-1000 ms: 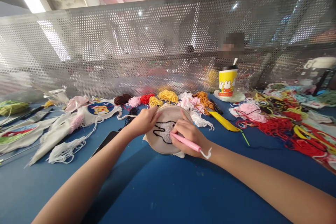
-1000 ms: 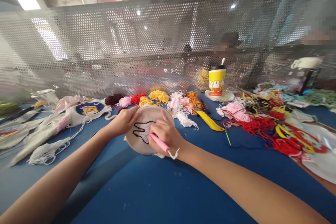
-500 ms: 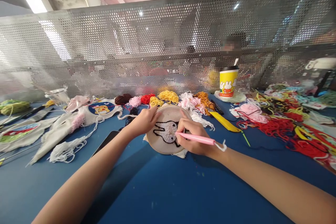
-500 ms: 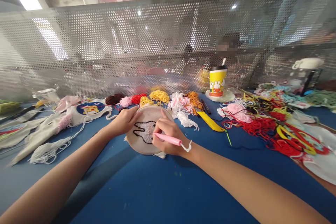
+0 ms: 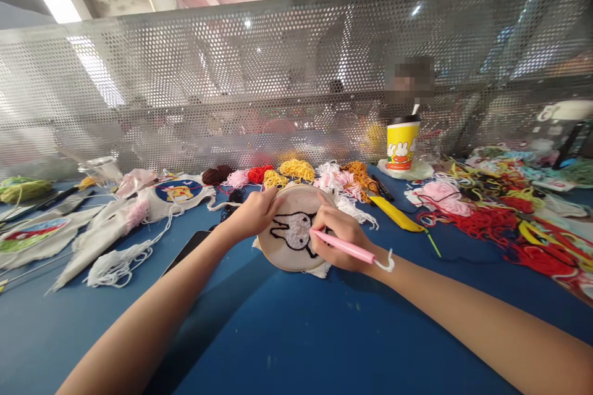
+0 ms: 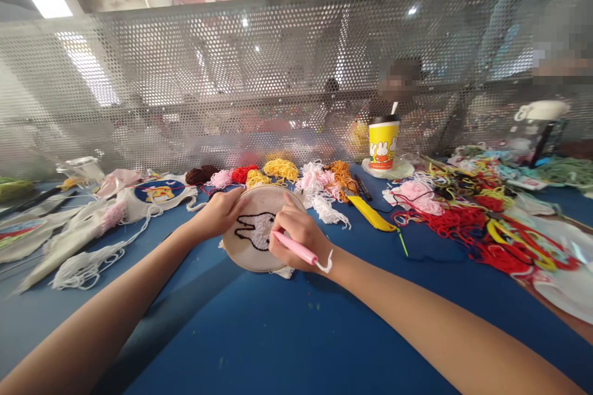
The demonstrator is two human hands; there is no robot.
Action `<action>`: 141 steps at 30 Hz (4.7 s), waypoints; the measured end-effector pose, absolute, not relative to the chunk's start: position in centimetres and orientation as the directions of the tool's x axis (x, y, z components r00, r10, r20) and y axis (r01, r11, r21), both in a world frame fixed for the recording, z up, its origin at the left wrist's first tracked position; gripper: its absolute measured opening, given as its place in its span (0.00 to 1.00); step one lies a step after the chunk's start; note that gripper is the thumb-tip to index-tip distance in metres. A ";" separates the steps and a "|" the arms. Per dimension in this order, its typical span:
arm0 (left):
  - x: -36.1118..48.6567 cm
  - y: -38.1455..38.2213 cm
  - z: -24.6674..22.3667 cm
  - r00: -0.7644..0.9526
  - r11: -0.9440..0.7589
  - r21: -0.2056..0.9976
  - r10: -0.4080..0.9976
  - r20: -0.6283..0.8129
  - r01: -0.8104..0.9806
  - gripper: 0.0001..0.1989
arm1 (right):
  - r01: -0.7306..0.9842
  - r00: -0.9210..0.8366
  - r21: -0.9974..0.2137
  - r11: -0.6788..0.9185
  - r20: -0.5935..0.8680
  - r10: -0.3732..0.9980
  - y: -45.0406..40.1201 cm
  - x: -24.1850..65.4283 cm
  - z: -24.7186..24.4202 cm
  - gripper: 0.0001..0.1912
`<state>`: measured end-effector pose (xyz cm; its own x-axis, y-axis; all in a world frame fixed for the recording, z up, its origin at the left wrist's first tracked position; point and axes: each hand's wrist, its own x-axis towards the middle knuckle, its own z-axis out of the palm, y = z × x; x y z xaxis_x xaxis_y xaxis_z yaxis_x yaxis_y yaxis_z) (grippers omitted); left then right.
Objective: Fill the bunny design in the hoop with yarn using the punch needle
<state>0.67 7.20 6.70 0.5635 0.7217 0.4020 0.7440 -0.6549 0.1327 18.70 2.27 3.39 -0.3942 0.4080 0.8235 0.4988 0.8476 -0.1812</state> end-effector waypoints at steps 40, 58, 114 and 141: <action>0.9 6.6 7.1 0.619 -0.696 0.063 0.672 0.407 0.715 0.12 | 0.636 -0.564 -0.152 0.757 0.577 0.590 1.5 18.7 4.9 0.04; 1.7 4.7 8.3 0.685 -0.733 -0.036 0.616 0.388 0.679 0.09 | 0.645 -0.615 0.000 0.764 0.594 0.519 1.1 18.6 5.1 0.10; 1.0 6.5 7.2 0.598 -0.661 0.066 0.712 0.368 0.747 0.12 | 0.519 -0.545 -0.078 0.851 0.737 0.400 2.3 19.4 4.5 0.06; 1.9 4.8 8.3 0.644 -0.698 0.007 0.665 0.378 0.716 0.12 | 0.615 -0.449 -0.071 0.785 0.787 0.423 1.3 18.5 4.1 0.10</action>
<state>1.94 4.85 8.26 0.6443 0.6651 0.3775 0.7163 -0.6977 0.0066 18.54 1.29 4.13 -0.4494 0.4228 0.7869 0.6148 0.7855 -0.0709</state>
